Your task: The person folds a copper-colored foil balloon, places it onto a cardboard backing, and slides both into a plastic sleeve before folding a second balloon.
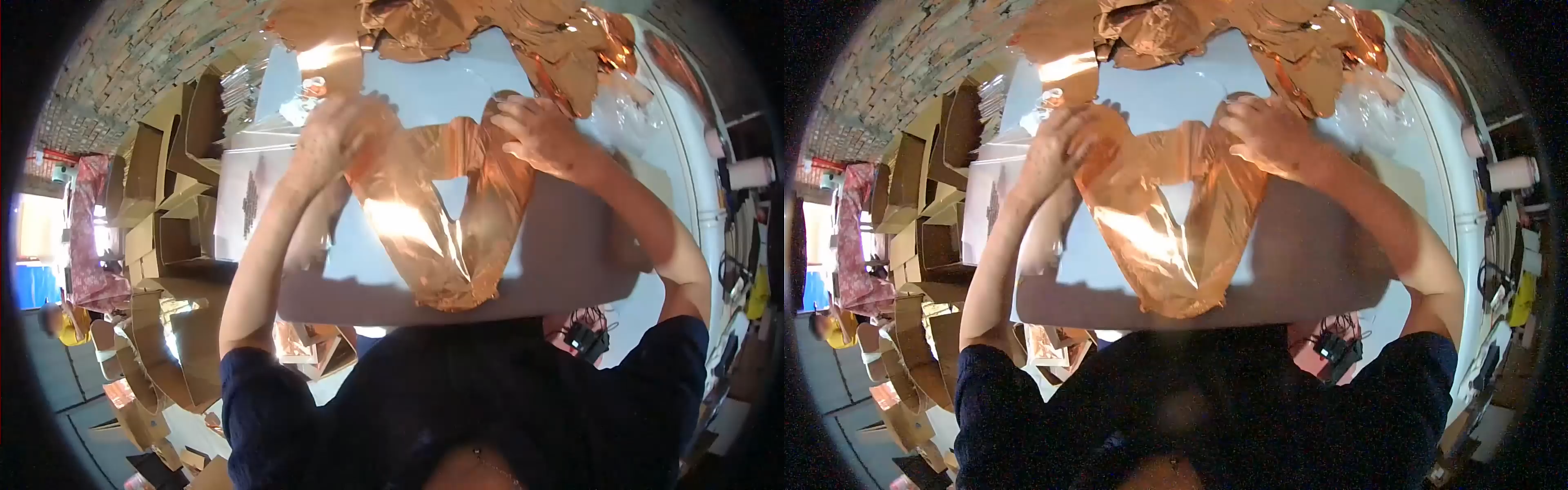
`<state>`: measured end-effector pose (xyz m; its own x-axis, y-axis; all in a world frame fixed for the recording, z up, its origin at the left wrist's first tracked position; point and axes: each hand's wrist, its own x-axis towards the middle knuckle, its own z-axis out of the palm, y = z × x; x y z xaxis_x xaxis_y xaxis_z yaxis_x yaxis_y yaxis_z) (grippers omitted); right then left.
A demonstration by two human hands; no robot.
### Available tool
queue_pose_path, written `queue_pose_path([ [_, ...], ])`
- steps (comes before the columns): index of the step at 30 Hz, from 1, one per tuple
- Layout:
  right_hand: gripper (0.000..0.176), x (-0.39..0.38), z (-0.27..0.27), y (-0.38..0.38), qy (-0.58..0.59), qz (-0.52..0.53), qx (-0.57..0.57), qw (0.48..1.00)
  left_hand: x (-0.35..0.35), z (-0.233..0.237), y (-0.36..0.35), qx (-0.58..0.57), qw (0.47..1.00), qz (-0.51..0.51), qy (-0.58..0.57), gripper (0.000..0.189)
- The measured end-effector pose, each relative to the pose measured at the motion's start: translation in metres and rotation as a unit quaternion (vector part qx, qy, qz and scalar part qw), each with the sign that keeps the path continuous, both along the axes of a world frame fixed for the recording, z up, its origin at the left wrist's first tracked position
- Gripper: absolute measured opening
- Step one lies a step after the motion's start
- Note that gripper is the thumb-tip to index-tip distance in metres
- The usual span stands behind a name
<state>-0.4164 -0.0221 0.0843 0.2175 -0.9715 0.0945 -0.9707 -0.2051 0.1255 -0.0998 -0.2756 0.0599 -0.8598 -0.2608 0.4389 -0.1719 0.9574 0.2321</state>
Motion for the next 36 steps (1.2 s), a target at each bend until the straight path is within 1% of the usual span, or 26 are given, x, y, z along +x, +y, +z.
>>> queue_pose_path([
  [2, 0.059, 0.011, -0.007, 0.022, -0.021, -0.028, -0.01, 0.999, 0.002, -0.013, 0.039, 0.012, 0.999, -0.038, -0.027, 0.049],
  [5, 0.076, 0.032, -0.024, 0.058, 0.026, -0.089, -0.013, 0.996, 0.0, -0.009, 0.093, -0.024, 0.997, -0.074, -0.027, 0.06],
  [6, 0.084, 0.039, -0.029, 0.07, 0.031, -0.119, 0.037, 0.992, -0.002, -0.021, 0.101, -0.002, 0.995, -0.067, -0.079, 0.069],
  [9, 0.085, 0.053, -0.033, 0.092, 0.038, -0.177, 0.053, 0.982, 0.001, -0.042, 0.133, -0.038, 0.994, -0.05, -0.086, 0.076],
  [10, 0.085, 0.056, -0.027, 0.098, 0.051, -0.203, 0.093, 0.973, -0.002, -0.046, 0.138, -0.038, 0.992, -0.049, -0.108, 0.081],
  [12, 0.087, 0.063, -0.013, 0.112, 0.075, -0.253, 0.174, 0.949, -0.001, -0.047, 0.149, -0.031, 0.992, -0.058, -0.111, 0.079],
  [15, 0.086, 0.072, -0.005, 0.129, 0.187, -0.261, 0.148, 0.935, -0.004, -0.045, 0.157, -0.02, 0.992, -0.068, -0.107, 0.08],
  [17, 0.086, 0.086, -0.009, 0.134, 0.111, -0.224, 0.03, 0.968, -0.007, -0.039, 0.161, -0.018, 0.993, -0.071, -0.096, 0.081],
  [18, 0.086, 0.094, -0.013, 0.135, 0.072, -0.2, -0.032, 0.977, -0.008, -0.039, 0.163, -0.034, 0.991, -0.073, -0.111, 0.083],
  [20, 0.086, 0.111, -0.031, 0.146, 0.034, -0.162, -0.015, 0.986, -0.009, -0.044, 0.168, -0.067, 0.985, -0.072, -0.142, 0.086],
  [21, 0.087, 0.116, -0.035, 0.147, 0.017, -0.142, -0.009, 0.99, -0.009, -0.046, 0.167, -0.058, 0.986, -0.077, -0.135, 0.086],
  [23, 0.071, 0.124, -0.007, 0.144, -0.001, -0.182, 0.052, 0.982, -0.009, -0.049, 0.165, -0.041, 0.988, -0.087, -0.121, 0.087],
  [24, 0.063, 0.125, 0.005, 0.139, -0.011, -0.201, 0.086, 0.976, -0.008, -0.042, 0.164, -0.023, 0.987, -0.097, -0.122, 0.085],
  [27, 0.045, 0.097, 0.015, 0.105, 0.009, -0.12, -0.056, 0.991, -0.016, -0.027, 0.135, 0.014, 0.993, -0.093, -0.068, 0.083],
  [28, 0.031, 0.09, 0.018, 0.085, 0.008, -0.082, -0.107, 0.991, -0.019, -0.018, 0.123, 0.01, 0.999, -0.038, -0.037, 0.078],
  [31, 0.016, 0.076, 0.02, 0.011, -0.002, -0.005, -0.188, 0.982, -0.026, -0.009, 0.049, 0.026, 0.996, 0.042, 0.081, 0.071],
  [33, 0.008, 0.067, 0.009, -0.057, 0.012, 0.024, -0.14, 0.99, -0.024, -0.005, -0.006, -0.028, 0.99, 0.131, 0.039, 0.064],
  [35, 0.021, 0.069, 0.006, -0.113, -0.053, 0.083, -0.164, 0.981, -0.017, -0.007, -0.052, -0.051, 0.979, 0.184, -0.073, 0.061],
  [36, 0.024, 0.072, 0.005, -0.138, -0.032, 0.086, -0.132, 0.987, -0.012, -0.008, -0.066, -0.06, 0.968, 0.209, -0.13, 0.06],
])
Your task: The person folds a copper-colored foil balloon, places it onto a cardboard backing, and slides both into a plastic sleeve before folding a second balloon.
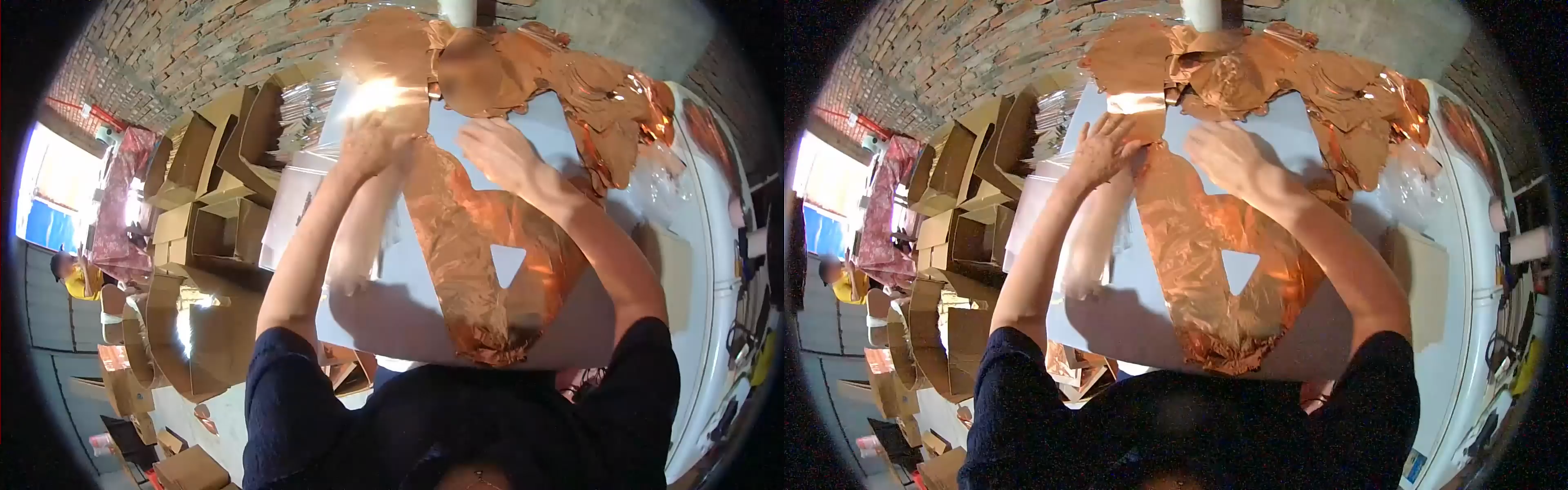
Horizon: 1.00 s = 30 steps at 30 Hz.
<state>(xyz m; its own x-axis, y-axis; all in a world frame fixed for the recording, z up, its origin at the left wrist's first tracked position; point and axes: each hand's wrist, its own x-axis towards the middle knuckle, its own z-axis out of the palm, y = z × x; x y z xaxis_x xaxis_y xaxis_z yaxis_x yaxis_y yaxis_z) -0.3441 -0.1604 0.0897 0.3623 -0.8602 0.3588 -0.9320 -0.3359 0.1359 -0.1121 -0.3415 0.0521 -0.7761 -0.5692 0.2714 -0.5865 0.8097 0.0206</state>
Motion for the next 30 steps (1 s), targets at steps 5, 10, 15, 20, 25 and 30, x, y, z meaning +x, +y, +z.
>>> queue_pose_path([
  [5, 0.026, 0.015, -0.042, -0.113, -0.131, 0.027, 0.048, 0.99, 0.009, -0.002, -0.028, 0.086, 0.996, 0.019, -0.019, 0.052],
  [10, 0.02, 0.024, -0.061, -0.15, -0.112, 0.036, 0.048, 0.992, 0.026, -0.005, -0.001, 0.108, 0.988, -0.039, 0.102, 0.037],
  [15, 0.019, 0.02, -0.083, -0.178, -0.165, 0.026, -0.055, 0.984, 0.037, -0.012, 0.007, 0.119, 0.966, -0.138, 0.185, 0.025],
  [20, 0.025, 0.005, -0.049, -0.174, -0.402, -0.099, 0.055, 0.909, 0.032, -0.012, 0.003, 0.112, 0.96, -0.16, 0.201, 0.027],
  [25, 0.024, -0.007, -0.06, -0.179, -0.437, -0.06, 0.061, 0.895, 0.011, 0.009, -0.01, 0.002, 0.957, -0.102, 0.272, 0.032],
  [30, 0.021, -0.003, -0.057, -0.177, -0.439, -0.06, 0.047, 0.895, -0.015, 0.021, -0.042, -0.028, 0.958, -0.016, 0.285, 0.049],
])
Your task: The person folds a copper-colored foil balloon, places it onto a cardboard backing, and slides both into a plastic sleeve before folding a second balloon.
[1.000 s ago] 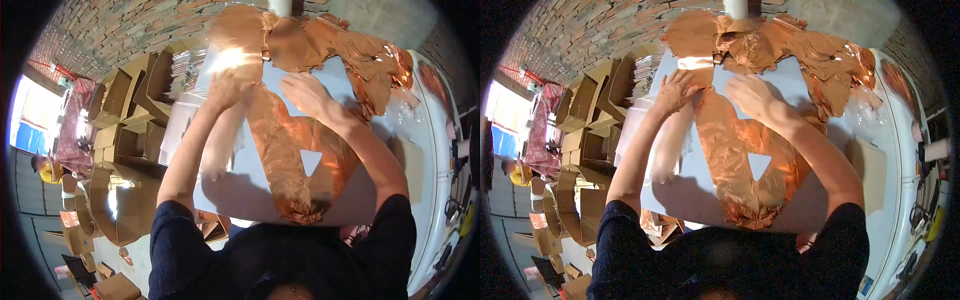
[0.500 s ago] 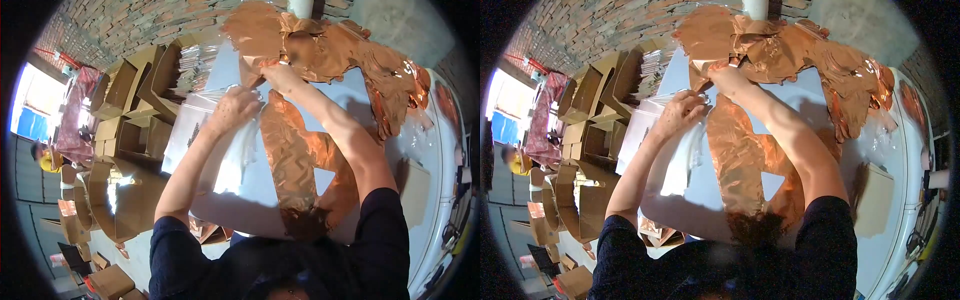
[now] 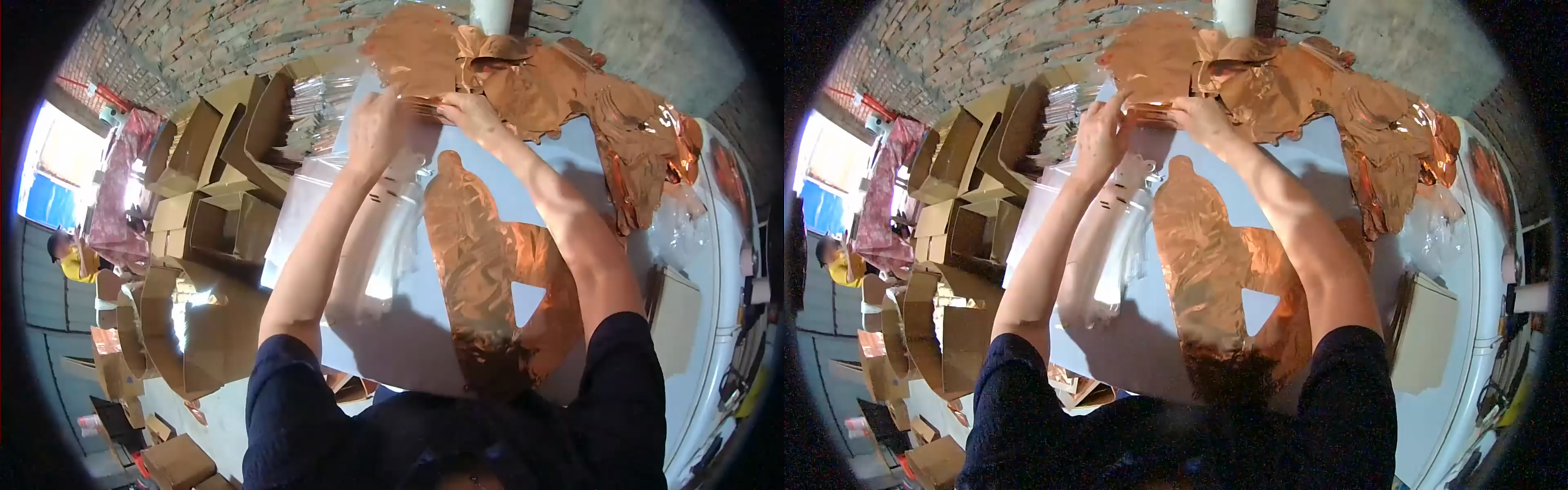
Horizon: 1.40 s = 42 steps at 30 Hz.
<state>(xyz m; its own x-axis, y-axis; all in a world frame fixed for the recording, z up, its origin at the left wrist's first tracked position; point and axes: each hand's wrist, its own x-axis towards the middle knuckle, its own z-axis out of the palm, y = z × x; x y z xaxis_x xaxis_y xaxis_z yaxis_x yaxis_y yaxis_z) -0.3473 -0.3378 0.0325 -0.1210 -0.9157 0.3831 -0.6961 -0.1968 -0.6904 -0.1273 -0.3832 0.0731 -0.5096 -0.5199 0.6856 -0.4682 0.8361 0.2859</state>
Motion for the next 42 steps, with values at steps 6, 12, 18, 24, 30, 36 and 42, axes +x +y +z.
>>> queue_pose_path([
  [6, 0.024, 0.003, 0.006, 0.001, -0.044, -0.002, 0.019, 0.999, -0.019, 0.0, -0.03, -0.078, 0.992, -0.095, -0.003, 0.028],
  [12, 0.022, 0.002, 0.026, 0.0, -0.127, 0.0, -0.028, 0.992, -0.025, 0.001, -0.044, 0.257, 0.965, -0.049, 0.029, 0.026],
  [18, 0.035, -0.028, 0.024, -0.006, -0.036, -0.028, -0.101, 0.994, -0.031, 0.025, -0.107, 0.268, 0.915, -0.065, 0.294, 0.043],
  [24, 0.042, -0.035, -0.006, -0.013, 0.222, -0.03, -0.095, 0.97, -0.048, 0.075, -0.133, 0.262, 0.868, -0.12, 0.404, 0.029],
  [30, 0.046, -0.033, -0.01, -0.025, 0.31, -0.035, -0.042, 0.949, -0.057, 0.096, -0.154, 0.281, 0.831, -0.229, 0.422, 0.022],
  [36, 0.035, -0.025, -0.006, -0.032, 0.332, -0.034, -0.078, 0.939, -0.053, 0.1, -0.151, 0.24, 0.863, -0.193, 0.401, 0.021],
  [42, 0.018, -0.029, -0.015, -0.042, 0.346, -0.021, -0.118, 0.93, -0.047, 0.108, -0.135, 0.253, 0.861, -0.175, 0.405, 0.024],
])
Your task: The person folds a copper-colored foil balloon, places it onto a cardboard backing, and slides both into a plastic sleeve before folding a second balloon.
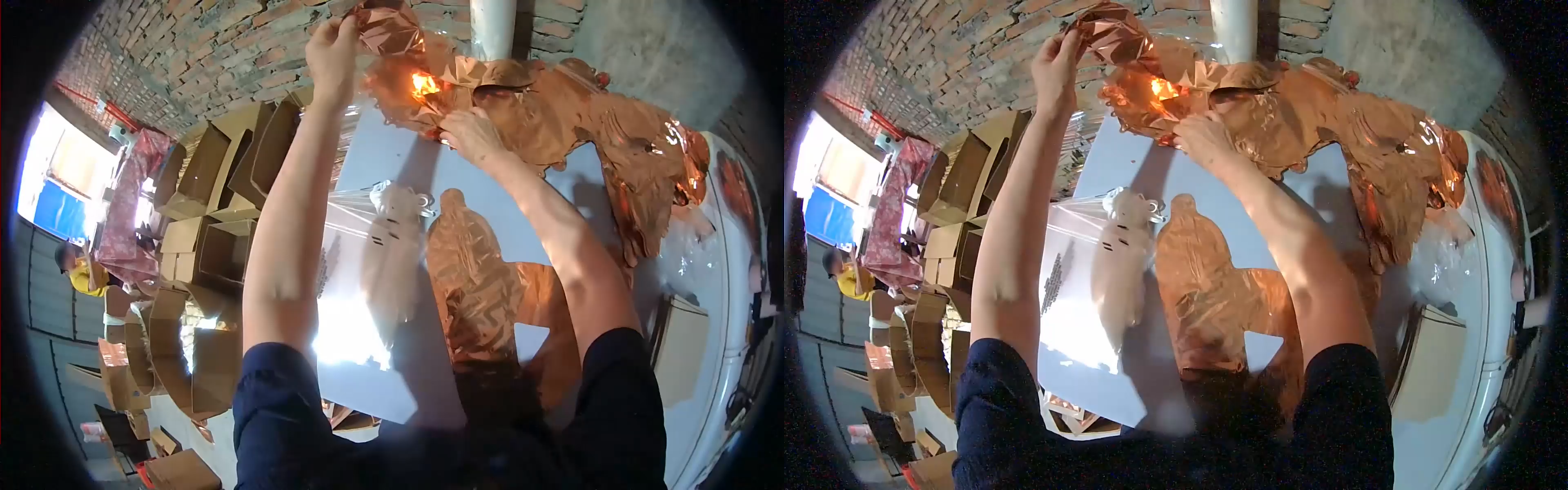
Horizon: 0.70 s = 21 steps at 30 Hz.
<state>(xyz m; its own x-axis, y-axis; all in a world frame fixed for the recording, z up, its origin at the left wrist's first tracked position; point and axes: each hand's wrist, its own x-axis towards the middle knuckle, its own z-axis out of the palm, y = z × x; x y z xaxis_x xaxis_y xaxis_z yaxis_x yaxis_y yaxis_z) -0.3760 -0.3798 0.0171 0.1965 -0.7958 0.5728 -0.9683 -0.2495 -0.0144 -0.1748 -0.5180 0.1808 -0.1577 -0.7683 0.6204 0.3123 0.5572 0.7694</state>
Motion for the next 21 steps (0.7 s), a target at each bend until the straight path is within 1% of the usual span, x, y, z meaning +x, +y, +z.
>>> queue_pose_path([
  [1, 0.016, -0.001, -0.003, -0.005, 0.013, -0.006, 0.001, 1.0, 0.001, -0.002, 0.0, -0.001, 1.0, 0.002, -0.005, 0.025],
  [4, 0.013, 0.0, -0.002, -0.009, -0.025, -0.013, -0.016, 0.999, -0.001, -0.006, -0.003, -0.013, 1.0, 0.009, -0.019, 0.026],
  [5, 0.014, 0.001, -0.001, -0.009, -0.058, -0.024, -0.014, 0.998, -0.002, -0.009, -0.004, -0.02, 0.999, 0.011, -0.023, 0.026],
  [6, 0.014, 0.001, -0.001, -0.009, -0.091, -0.035, -0.011, 0.995, -0.003, -0.01, -0.002, -0.005, 1.0, 0.002, -0.016, 0.025],
  [10, 0.017, 0.001, -0.003, -0.012, -0.217, -0.055, 0.003, 0.975, -0.009, -0.017, 0.0, -0.023, 0.995, 0.06, -0.075, 0.029],
  [13, 0.023, -0.003, -0.001, -0.013, -0.265, -0.047, 0.015, 0.963, -0.008, -0.024, 0.007, -0.016, 0.991, 0.076, -0.106, 0.03],
  [16, 0.023, -0.009, 0.003, -0.016, -0.326, -0.056, 0.096, 0.939, -0.008, -0.036, 0.005, 0.012, 0.99, 0.069, -0.123, 0.03],
  [19, 0.027, -0.011, 0.001, -0.022, -0.358, -0.062, 0.063, 0.929, -0.009, -0.044, 0.004, 0.015, 0.989, 0.059, -0.137, 0.032],
  [21, 0.027, -0.015, 0.003, -0.021, -0.4, -0.066, 0.092, 0.91, -0.01, -0.052, 0.006, 0.017, 0.986, 0.059, -0.157, 0.033],
])
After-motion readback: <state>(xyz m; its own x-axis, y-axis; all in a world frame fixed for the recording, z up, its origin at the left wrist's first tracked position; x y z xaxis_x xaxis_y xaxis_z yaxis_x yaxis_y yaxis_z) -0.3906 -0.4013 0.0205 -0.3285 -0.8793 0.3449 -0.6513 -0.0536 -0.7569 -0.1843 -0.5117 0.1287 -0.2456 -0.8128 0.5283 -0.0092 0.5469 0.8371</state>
